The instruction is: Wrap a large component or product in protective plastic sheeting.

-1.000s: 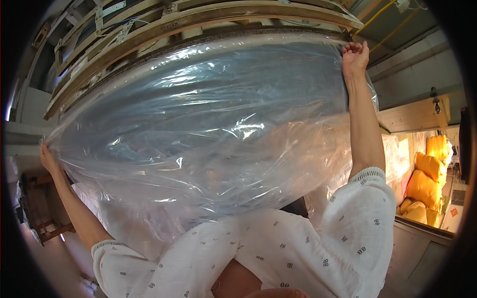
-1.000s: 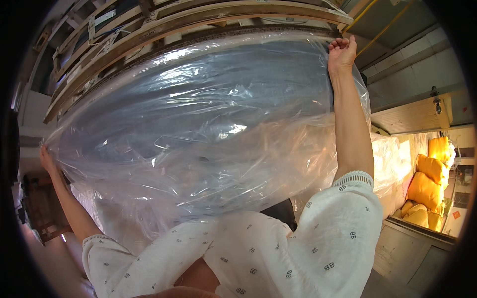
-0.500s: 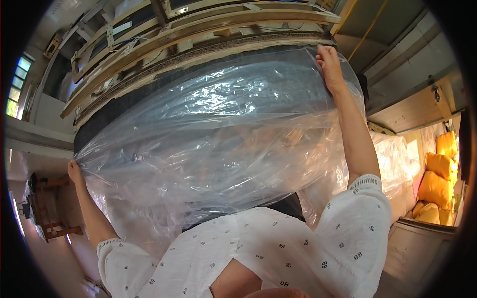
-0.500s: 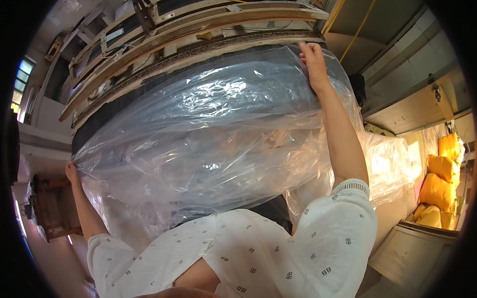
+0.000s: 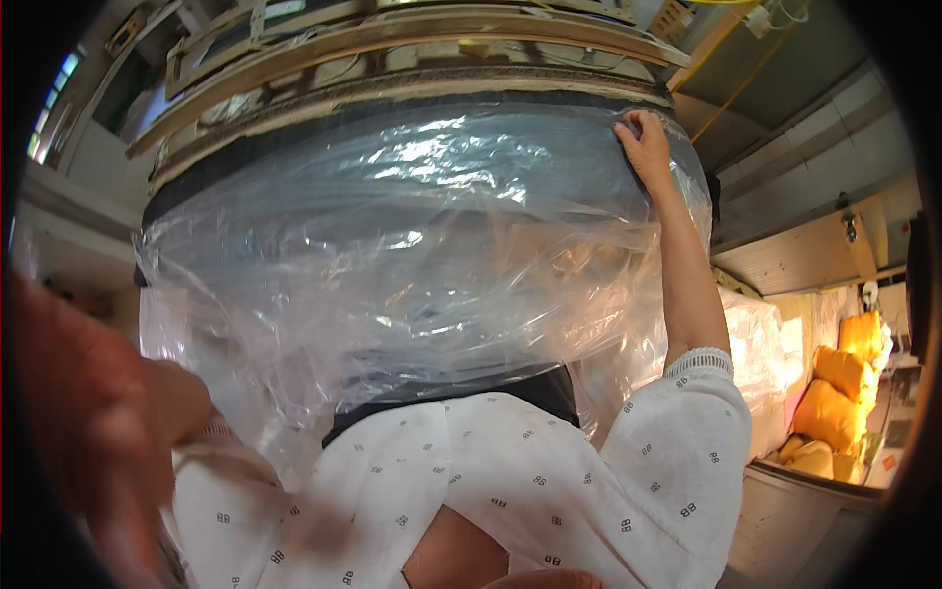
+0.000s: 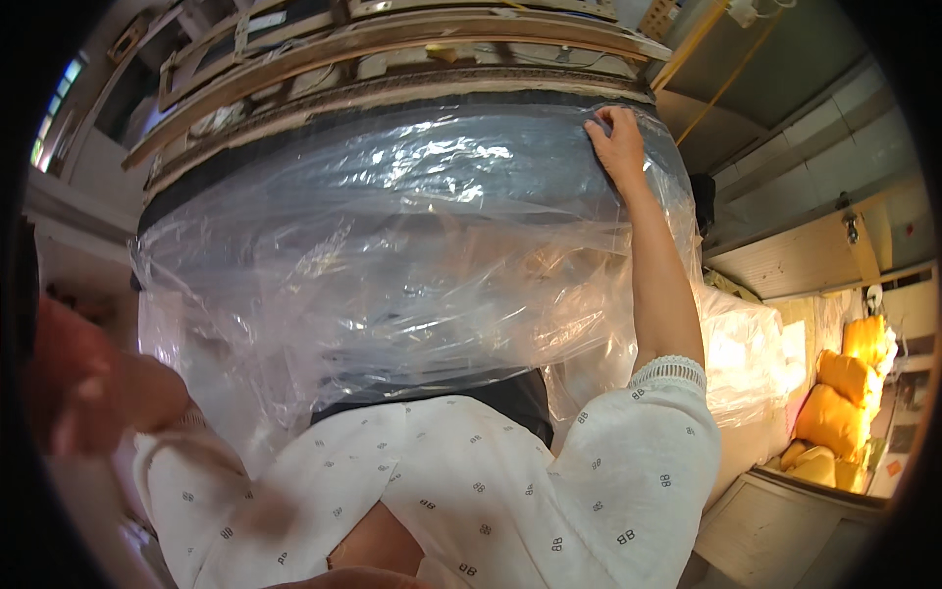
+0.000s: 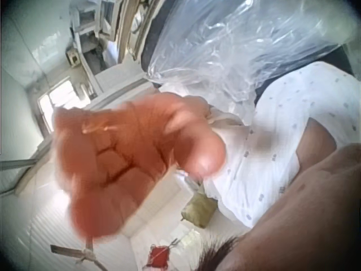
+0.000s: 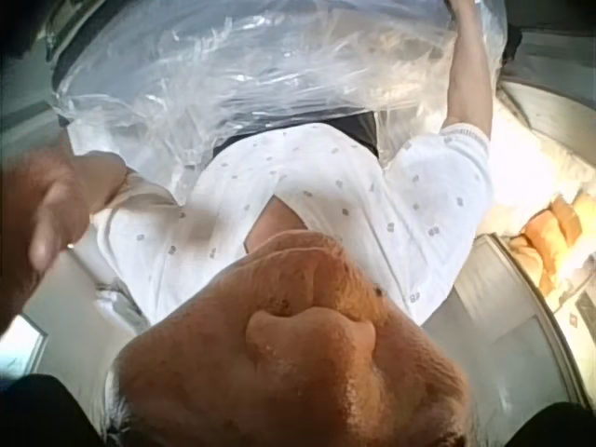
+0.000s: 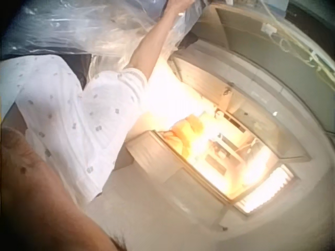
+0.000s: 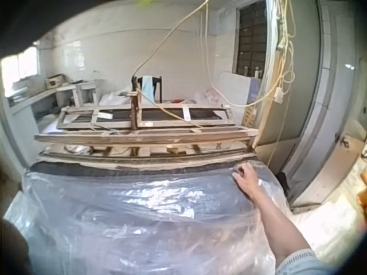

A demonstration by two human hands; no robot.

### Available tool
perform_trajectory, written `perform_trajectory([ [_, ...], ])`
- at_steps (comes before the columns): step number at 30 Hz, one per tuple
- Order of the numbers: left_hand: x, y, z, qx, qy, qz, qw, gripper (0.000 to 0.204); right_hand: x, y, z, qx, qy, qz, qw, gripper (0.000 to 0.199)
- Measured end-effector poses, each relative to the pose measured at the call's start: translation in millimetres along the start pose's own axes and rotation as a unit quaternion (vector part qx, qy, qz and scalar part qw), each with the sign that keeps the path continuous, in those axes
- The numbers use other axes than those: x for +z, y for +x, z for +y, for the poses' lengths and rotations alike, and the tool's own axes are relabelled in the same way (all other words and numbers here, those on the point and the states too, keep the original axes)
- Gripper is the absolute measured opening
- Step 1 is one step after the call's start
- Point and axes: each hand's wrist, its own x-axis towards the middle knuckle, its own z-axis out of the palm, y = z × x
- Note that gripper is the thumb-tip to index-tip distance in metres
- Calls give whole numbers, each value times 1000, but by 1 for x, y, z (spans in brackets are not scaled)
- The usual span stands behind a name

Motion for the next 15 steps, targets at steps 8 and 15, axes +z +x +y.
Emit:
perform_trajectory([
  [8, -161, 21, 39, 153, 89, -3, 984, 31, -5, 3, -1, -49, -28, 2, 998, 18],
  [15, -42, -14, 28, 395, 104, -59, 911, 27, -7, -11, 3, -81, -28, 2, 996, 13],
])
